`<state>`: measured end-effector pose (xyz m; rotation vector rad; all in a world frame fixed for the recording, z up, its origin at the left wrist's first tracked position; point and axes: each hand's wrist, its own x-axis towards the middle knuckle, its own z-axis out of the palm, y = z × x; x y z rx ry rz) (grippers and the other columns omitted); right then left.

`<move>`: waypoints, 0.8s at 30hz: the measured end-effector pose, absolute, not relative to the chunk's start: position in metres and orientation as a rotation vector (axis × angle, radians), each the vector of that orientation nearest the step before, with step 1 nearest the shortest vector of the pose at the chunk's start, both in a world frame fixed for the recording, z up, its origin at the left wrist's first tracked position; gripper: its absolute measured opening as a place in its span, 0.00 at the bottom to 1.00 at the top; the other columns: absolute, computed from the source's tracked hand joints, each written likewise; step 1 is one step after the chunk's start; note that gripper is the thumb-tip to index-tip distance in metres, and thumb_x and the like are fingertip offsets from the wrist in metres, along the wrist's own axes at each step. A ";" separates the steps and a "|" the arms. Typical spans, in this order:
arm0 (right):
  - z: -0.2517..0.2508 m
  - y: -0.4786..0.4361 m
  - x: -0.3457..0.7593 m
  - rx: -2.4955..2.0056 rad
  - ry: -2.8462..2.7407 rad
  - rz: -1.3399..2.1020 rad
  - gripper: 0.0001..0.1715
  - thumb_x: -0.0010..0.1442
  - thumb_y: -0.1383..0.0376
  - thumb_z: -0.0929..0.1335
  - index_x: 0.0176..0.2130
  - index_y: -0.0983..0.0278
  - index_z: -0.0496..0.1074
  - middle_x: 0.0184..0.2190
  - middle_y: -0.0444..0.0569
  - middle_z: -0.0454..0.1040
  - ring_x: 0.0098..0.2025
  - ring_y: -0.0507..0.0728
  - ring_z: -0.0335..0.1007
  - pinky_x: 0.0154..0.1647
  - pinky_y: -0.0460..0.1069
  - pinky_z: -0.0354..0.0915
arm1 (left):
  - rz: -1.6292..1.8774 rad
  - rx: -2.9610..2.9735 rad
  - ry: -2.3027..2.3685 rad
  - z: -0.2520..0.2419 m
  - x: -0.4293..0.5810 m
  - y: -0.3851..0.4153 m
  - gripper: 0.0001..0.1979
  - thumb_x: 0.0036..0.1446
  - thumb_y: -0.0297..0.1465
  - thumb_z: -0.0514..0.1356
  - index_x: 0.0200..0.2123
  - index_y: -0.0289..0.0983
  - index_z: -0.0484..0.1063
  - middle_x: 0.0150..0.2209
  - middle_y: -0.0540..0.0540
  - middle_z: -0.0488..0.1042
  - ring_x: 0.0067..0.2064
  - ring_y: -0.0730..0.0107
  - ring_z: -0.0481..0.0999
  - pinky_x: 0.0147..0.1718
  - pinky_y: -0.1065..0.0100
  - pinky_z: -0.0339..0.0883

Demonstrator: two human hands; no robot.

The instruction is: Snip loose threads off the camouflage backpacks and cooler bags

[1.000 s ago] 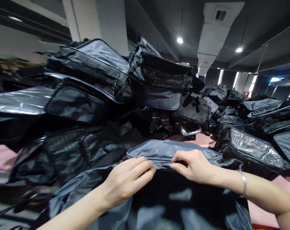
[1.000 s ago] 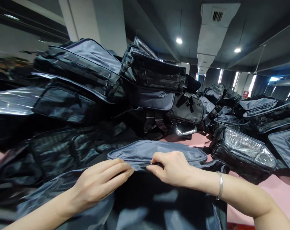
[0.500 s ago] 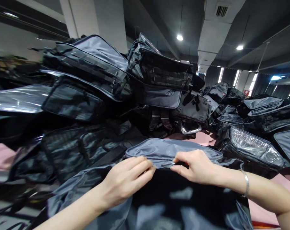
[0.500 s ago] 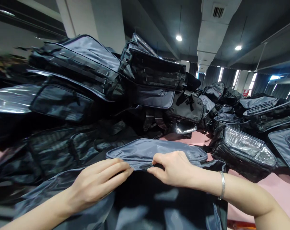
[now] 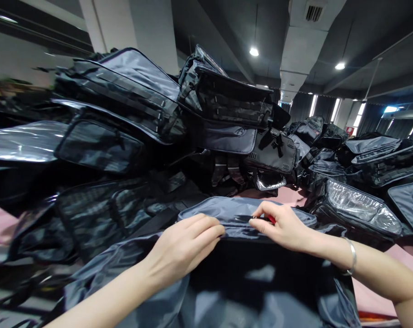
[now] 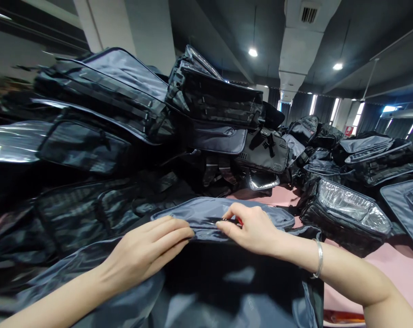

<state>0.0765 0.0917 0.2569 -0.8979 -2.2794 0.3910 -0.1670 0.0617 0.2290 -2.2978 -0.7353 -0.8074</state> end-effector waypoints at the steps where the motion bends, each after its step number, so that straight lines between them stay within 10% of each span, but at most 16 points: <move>1: 0.258 0.093 0.079 -0.914 -2.253 0.400 0.10 0.60 0.59 0.66 0.33 0.63 0.70 0.23 0.39 0.66 0.24 0.49 0.58 0.26 0.44 0.52 | -0.822 -2.333 -0.763 0.229 -0.166 0.064 0.09 0.61 0.26 0.51 0.37 0.38 0.71 0.32 0.49 0.73 0.32 0.73 0.70 0.32 0.72 0.64; 13: 0.262 0.093 0.095 -1.059 -2.379 0.004 0.09 0.66 0.62 0.60 0.38 0.64 0.66 0.33 0.48 0.72 0.35 0.55 0.68 0.35 0.47 0.58 | -0.691 -2.637 -1.867 0.266 -0.138 0.093 0.13 0.52 0.37 0.50 0.25 0.39 0.71 0.27 0.50 0.74 0.31 0.67 0.71 0.30 0.70 0.60; 24: 0.251 0.114 0.145 -0.995 -2.465 -0.279 0.09 0.53 0.66 0.71 0.35 0.63 0.69 0.30 0.45 0.74 0.31 0.54 0.69 0.29 0.45 0.55 | -0.773 -2.693 -1.266 0.258 -0.167 0.107 0.14 0.59 0.39 0.49 0.31 0.41 0.72 0.33 0.49 0.75 0.35 0.69 0.74 0.34 0.72 0.65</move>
